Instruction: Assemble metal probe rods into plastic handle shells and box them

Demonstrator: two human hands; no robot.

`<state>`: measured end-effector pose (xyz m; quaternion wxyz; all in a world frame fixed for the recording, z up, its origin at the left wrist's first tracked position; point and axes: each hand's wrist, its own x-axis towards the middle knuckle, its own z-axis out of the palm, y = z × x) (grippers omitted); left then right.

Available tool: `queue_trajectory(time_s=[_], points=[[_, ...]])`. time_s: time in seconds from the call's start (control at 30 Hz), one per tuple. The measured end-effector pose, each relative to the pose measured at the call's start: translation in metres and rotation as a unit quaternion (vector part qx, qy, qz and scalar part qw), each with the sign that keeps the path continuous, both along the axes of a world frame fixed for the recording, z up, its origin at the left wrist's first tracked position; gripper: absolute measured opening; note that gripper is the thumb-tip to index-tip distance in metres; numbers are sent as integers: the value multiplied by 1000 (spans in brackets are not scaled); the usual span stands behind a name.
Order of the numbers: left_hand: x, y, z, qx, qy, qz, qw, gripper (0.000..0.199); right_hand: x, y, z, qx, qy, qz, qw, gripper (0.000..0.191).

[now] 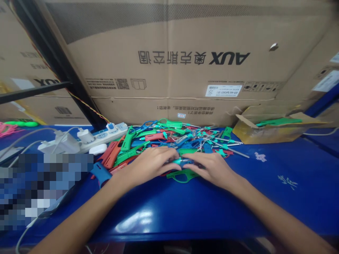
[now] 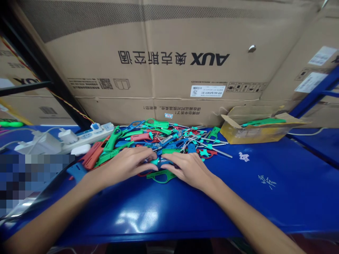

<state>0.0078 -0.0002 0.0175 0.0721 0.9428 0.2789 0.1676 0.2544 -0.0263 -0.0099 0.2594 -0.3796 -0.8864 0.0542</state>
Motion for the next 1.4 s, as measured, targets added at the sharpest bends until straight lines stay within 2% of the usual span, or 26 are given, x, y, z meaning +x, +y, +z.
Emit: queue_trajectory(time_s=[0.2,0.4,0.73,1.03,1.2,1.4], points=[[7,-2,-7,71,-53,-10,996,37,-6,0,-6,-2,121,34,992,23],[7,-4,-8,98,-65,15,993,36,-5,-2,0,1,154,26,988,18],[3,-2,-4,52,-35,42,997,32,1,0,-1,44,145,8,988,20],[-8,2,8,31,-4,48,998,22,10,1,10,69,129,5,989,19],[-7,2,8,22,18,80,996,15,11,2,11,72,125,7,990,20],[-7,-1,7,-31,-14,93,995,22,12,3,11,86,128,0,988,19]])
